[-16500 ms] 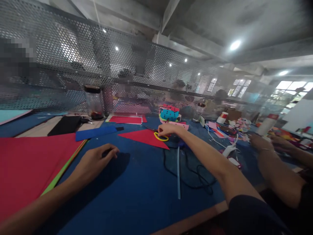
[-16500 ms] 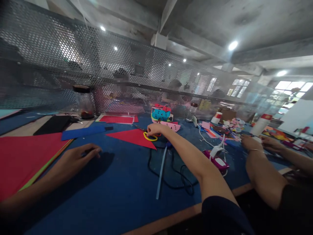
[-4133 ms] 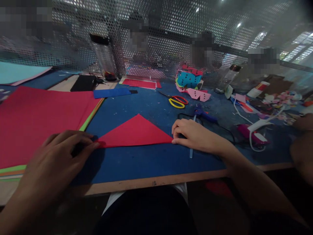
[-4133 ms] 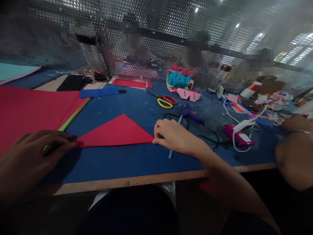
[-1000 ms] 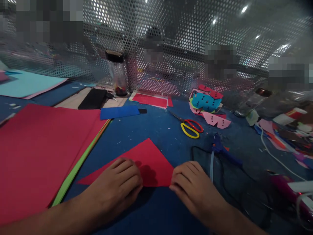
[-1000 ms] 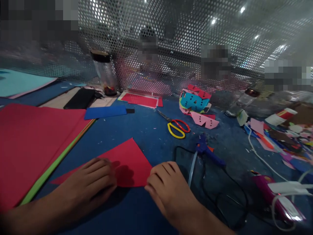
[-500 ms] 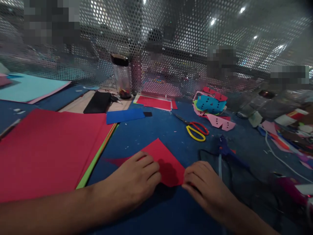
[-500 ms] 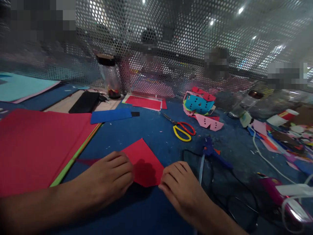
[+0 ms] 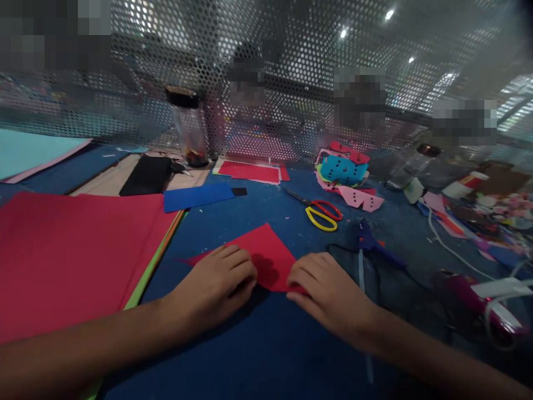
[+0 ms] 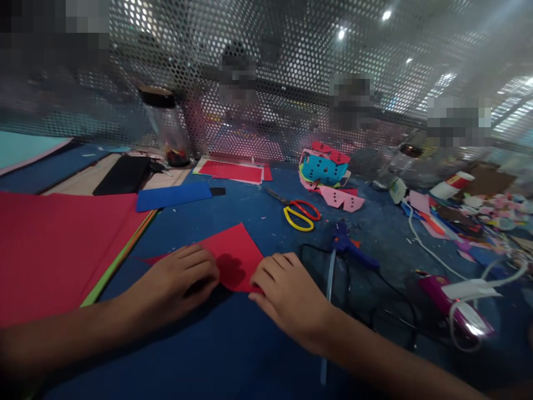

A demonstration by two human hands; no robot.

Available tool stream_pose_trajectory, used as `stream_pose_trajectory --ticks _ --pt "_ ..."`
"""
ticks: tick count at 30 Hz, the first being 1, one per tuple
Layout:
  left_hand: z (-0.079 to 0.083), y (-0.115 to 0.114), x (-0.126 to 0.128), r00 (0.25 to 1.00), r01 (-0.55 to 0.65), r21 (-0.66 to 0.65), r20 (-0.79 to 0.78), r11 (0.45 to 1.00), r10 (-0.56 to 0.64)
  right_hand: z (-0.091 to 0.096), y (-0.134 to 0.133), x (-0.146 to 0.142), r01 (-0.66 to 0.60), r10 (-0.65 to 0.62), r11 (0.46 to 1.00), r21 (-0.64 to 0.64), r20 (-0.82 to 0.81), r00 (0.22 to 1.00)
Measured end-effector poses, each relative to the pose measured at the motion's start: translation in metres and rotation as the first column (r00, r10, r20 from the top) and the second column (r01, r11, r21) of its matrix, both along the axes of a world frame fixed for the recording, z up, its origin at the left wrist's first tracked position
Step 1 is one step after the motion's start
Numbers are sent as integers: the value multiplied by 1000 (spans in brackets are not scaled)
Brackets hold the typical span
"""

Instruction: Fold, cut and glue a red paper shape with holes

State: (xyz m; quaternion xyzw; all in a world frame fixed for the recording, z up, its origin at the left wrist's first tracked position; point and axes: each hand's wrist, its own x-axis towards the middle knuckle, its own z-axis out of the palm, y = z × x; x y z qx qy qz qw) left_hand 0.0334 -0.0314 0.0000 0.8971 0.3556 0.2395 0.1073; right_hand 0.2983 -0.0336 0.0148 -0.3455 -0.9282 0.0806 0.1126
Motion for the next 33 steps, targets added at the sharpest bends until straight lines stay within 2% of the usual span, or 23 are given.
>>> stream_pose_trajectory --ticks 4,10,14,20,33 --pt "-2 3 -1 1000 6 -45 25 999 -5 0 11 -7 19 -19 1000 -18 -17 1000" --pt "-6 9 -2 999 -45 -97 15 994 46 -7 14 -6 61 -66 997 -57 -97 993" --pt "-4 9 0 996 -90 -113 -10 989 89 -12 15 -7 91 -103 991 -95 -130 986" --pt "1 9 -1 994 -110 -132 -14 985 109 -8 15 -11 174 -196 971 -165 -131 972" --pt "-1 12 -2 986 -168 -159 -41 973 164 -8 14 -12 241 -254 964 -112 -114 961"
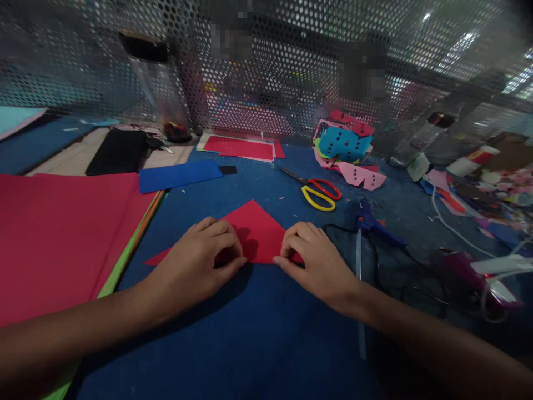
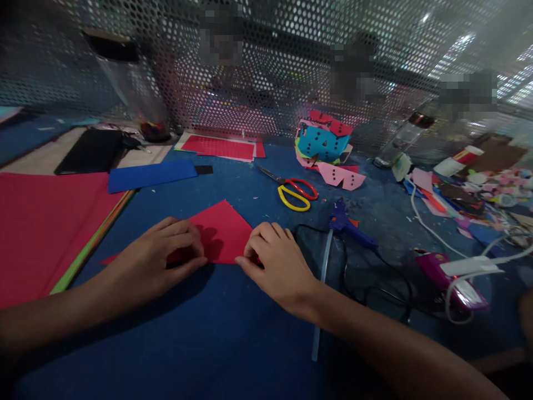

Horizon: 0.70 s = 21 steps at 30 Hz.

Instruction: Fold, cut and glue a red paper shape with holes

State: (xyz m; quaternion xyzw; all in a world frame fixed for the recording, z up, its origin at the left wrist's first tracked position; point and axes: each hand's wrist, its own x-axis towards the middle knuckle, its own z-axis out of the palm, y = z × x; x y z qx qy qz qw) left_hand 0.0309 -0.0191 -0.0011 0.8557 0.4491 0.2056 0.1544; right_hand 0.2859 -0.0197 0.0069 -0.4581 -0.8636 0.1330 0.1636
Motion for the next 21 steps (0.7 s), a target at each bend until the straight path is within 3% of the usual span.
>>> stream_pose_trajectory --ticks 10,21 --pt "4 -2 0 994 -78 -23 -76 997 76 1 -1 -1 23 -23 1000 -13 -11 1000" --pt "4 -1 -2 992 -76 -2 -102 997 75 1 1 1 21 -21 1000 -8 13 1000"
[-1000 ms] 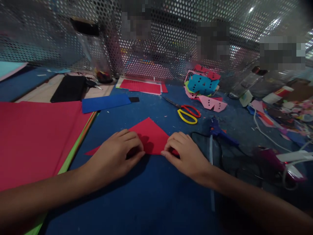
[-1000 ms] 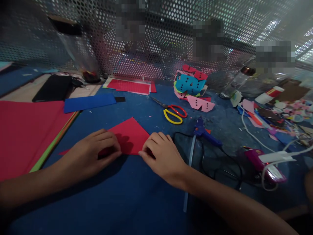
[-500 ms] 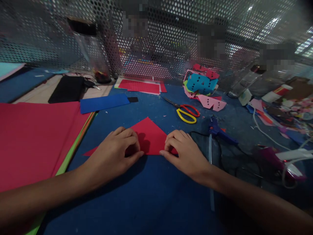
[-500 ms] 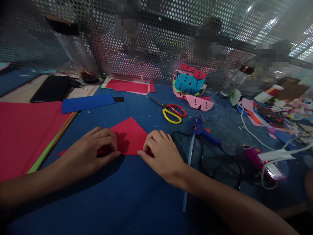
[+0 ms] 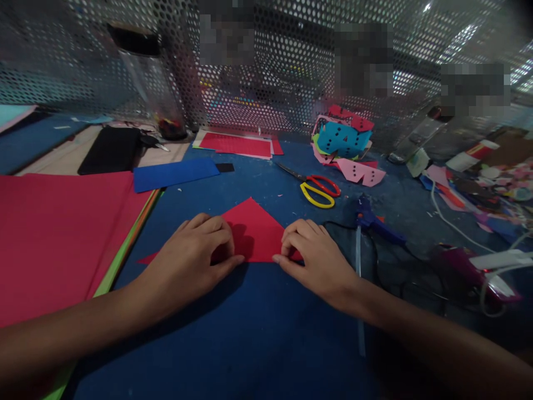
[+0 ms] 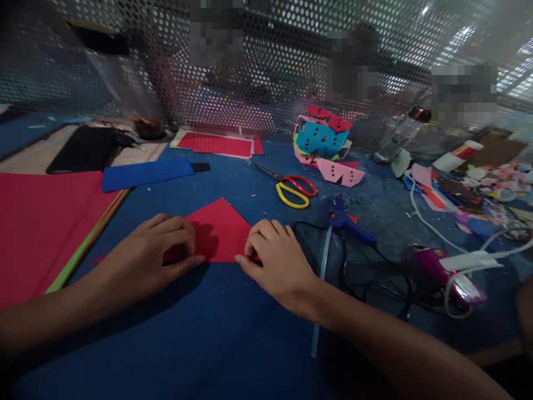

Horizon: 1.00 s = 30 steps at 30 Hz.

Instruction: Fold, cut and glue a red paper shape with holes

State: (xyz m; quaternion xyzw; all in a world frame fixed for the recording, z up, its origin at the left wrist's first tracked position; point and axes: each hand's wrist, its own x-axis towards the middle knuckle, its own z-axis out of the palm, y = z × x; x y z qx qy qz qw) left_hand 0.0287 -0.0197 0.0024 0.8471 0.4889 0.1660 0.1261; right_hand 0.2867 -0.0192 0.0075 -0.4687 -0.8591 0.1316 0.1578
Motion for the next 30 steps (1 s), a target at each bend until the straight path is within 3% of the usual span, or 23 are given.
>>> stream_pose_trajectory --ticks 30 --pt "-6 4 -5 999 36 35 -5 999 -36 9 -3 17 30 -28 999 -22 75 997"
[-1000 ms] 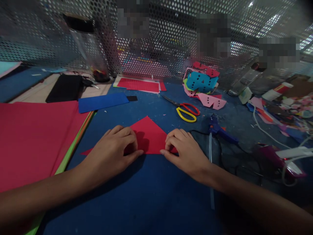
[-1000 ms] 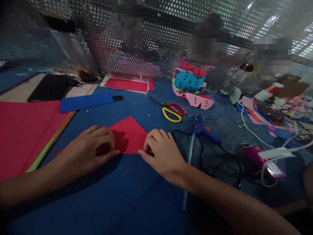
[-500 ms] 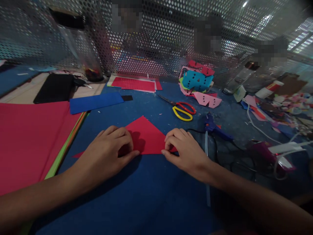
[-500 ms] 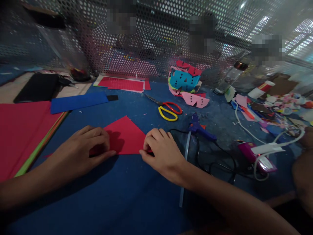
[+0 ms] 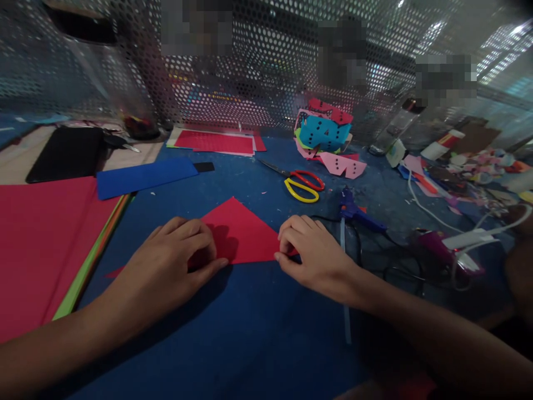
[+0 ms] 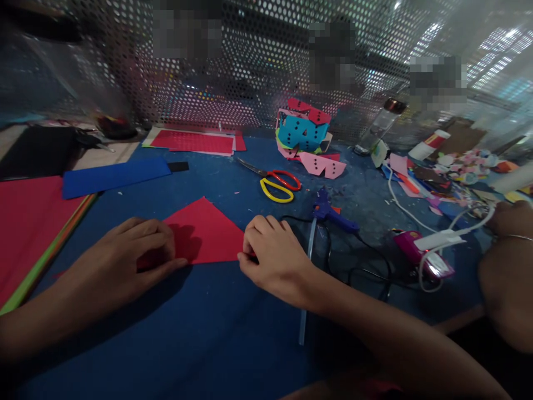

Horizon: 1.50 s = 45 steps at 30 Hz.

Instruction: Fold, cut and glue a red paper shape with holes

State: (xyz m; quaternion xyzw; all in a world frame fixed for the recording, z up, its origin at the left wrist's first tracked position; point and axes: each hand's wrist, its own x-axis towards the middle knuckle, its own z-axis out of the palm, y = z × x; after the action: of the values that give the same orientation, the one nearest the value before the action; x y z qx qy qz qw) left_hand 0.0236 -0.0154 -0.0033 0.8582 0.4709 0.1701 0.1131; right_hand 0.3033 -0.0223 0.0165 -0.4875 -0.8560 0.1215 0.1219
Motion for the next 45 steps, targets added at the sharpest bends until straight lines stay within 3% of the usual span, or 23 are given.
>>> stream_pose_trajectory --ticks 19,45 --pt "2 -1 1 1000 -14 -7 7 1000 14 0 5 7 -12 12 998 -55 1 1000" --pt "1 -1 0 1000 -10 2 26 1000 10 4 5 16 -41 42 999 -12 120 992"
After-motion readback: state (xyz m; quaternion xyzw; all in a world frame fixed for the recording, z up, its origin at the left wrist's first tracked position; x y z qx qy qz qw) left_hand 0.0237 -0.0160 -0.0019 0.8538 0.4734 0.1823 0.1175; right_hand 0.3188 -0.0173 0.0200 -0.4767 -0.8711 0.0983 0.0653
